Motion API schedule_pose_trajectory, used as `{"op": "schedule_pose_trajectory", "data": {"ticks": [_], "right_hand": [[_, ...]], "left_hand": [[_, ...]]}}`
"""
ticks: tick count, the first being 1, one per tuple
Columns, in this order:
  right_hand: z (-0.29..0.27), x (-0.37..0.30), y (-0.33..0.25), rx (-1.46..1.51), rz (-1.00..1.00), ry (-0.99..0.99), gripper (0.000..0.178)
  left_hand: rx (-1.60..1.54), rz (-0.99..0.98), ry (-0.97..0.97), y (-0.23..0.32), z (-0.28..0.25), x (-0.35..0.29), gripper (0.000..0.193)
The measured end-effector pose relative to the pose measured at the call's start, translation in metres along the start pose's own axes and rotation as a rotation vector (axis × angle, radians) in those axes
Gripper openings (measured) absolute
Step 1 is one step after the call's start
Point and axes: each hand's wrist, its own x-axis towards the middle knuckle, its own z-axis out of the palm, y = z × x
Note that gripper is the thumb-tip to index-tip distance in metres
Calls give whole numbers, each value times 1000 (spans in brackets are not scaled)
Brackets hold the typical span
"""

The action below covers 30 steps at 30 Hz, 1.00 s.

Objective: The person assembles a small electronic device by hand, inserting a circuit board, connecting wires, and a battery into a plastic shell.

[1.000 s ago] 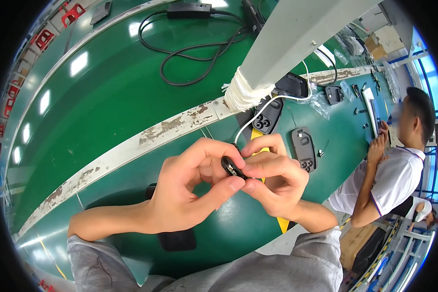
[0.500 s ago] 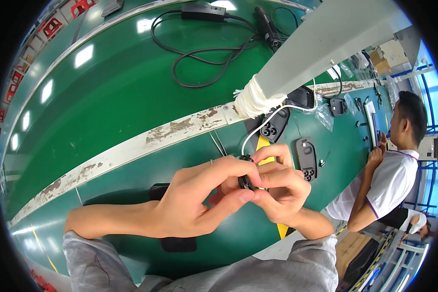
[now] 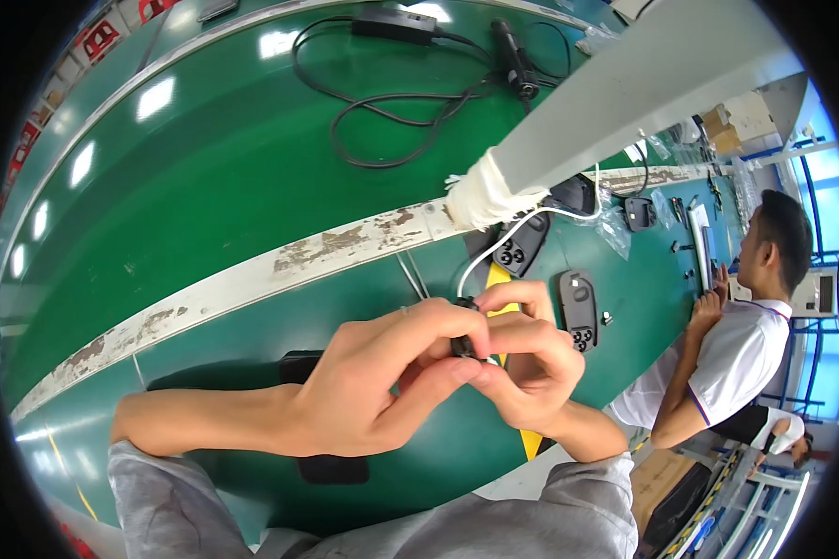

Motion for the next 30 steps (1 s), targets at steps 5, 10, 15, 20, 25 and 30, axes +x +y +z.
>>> {"op": "schedule_pose_trajectory", "data": {"ticks": [5, 10, 15, 20, 25, 30], "right_hand": [[-4, 2, 3, 39, 76, -29, 25], [-24, 14, 2, -35, 36, 67, 22], [-100, 32, 28, -316, 58, 525, 9], [-276, 16, 122, -860, 336, 849, 14], [-399, -22, 176, -1216, 493, 793, 16], [-406, -16, 192, -1491, 603, 520, 24]], "left_hand": [[-8, -69, 63, -5, -5, 7, 16], [-183, -354, 77, -10, -15, 20, 12], [-262, -391, 72, -50, -40, 28, 15], [-427, -490, 21, -70, -50, 30, 25], [-283, -509, 33, -72, -44, 34, 21], [-297, -530, 41, -73, -47, 33, 18]]}}
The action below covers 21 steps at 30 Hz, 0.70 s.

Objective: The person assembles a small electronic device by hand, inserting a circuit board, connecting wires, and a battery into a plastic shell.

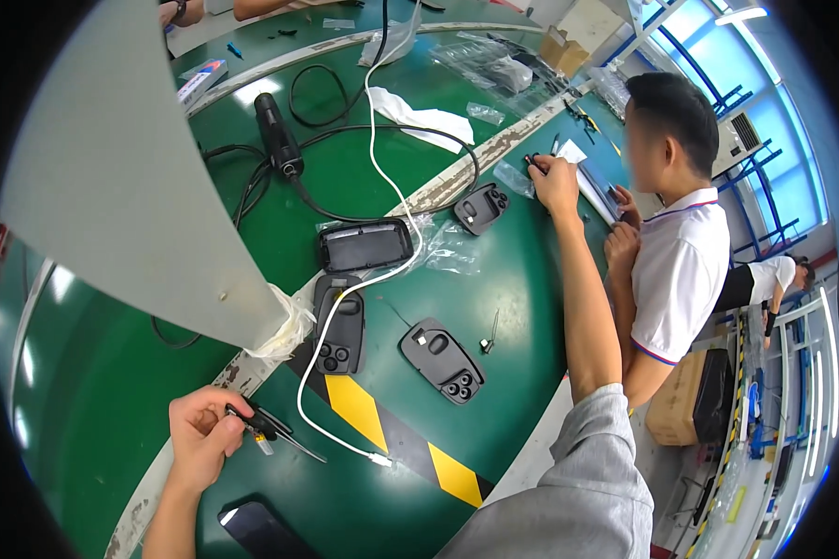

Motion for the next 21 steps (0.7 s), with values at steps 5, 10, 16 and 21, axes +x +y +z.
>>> {"op": "schedule_pose_trajectory", "data": {"ticks": [5, 10, 16, 21], "right_hand": [[-3, -1, -11, 38, 41, -27, 16], [-17, -12, -16, 205, 20, 19, 13], [-95, -40, -89, 864, 41, 144, 24], [-182, -114, -194, 1161, -183, 231, 28]], "left_hand": [[-10, 11, -1, 2, 1, 1, 17], [-5, 6, -24, 2, 4, 3, 19], [-7, -1, -37, 6, 6, 2, 21], [-47, -4, -32, 6, 4, -1, 20]]}}
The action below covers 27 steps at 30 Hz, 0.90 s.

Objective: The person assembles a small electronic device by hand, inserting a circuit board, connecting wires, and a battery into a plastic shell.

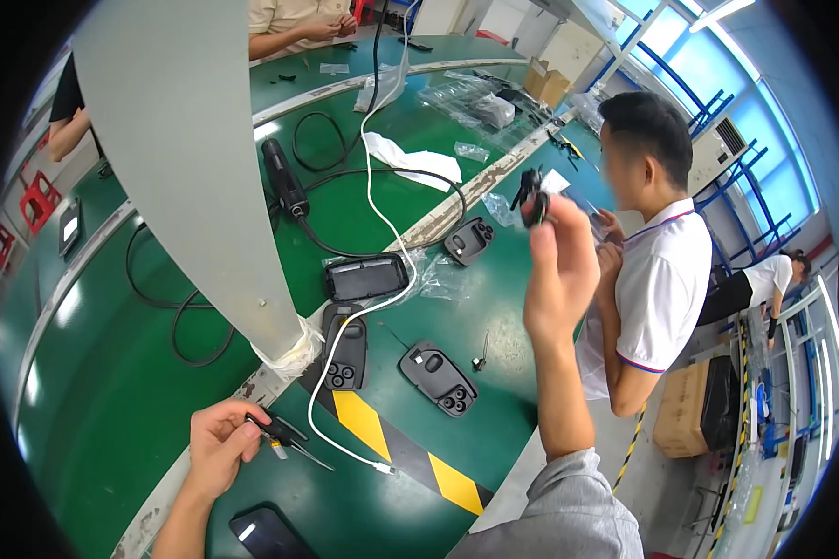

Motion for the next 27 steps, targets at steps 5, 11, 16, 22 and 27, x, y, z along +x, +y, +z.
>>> {"op": "schedule_pose_trajectory", "data": {"ticks": [5, 11, 16, 22, 27], "right_hand": [[15, -18, -39, 240, -177, -144, 21], [21, -24, -51, 231, -238, -217, 28], [26, -29, -59, 119, -247, -285, 27], [41, -37, -71, 241, -217, -268, 29], [49, -43, -77, 280, -226, -288, 30]], "left_hand": [[-7, 34, -22, -1, 2, 0, 17], [172, 181, 8, 13, 11, -4, 16], [359, 610, 11, 65, 46, -6, 24], [463, 774, -172, 120, 92, 12, 28], [649, 1075, -60, 119, 107, 19, 45]]}}
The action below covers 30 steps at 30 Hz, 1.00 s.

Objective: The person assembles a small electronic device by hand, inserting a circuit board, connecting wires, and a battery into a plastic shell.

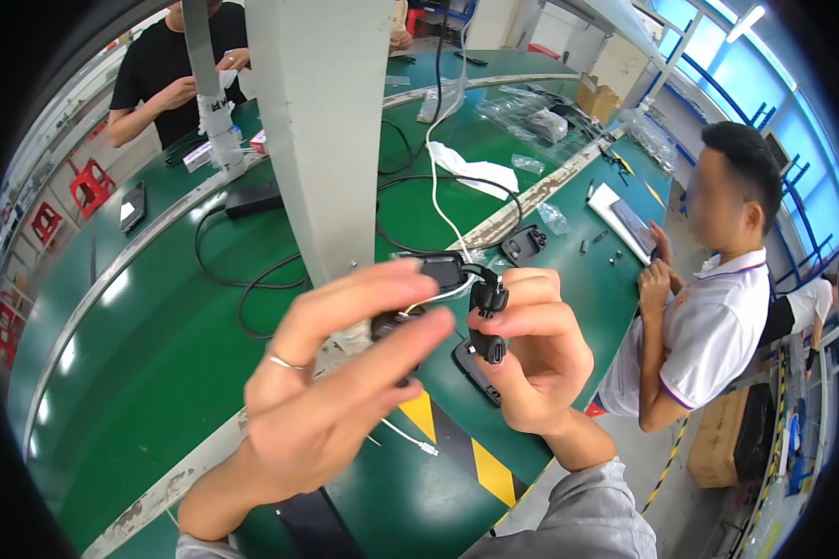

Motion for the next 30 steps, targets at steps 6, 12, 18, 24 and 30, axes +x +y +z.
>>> {"op": "schedule_pose_trajectory", "data": {"ticks": [6, 12, 18, 24, 30], "right_hand": [[9, -2, -6, 22, -19, 11, 34], [10, -4, -7, -3, -23, 24, 33], [10, -4, -10, 2, -18, 10, 34], [11, -4, -8, 2, -20, 20, 34], [14, -5, -8, 5, -46, 44, 34]], "left_hand": [[16, 90, -30, -5, 8, -1, 52], [-70, 83, -26, -6, 15, -3, 53], [-108, 39, -4, -7, 19, -4, 54], [-132, 10, 11, -5, 20, -5, 54], [-63, 54, 8, -4, 20, -6, 53]]}}
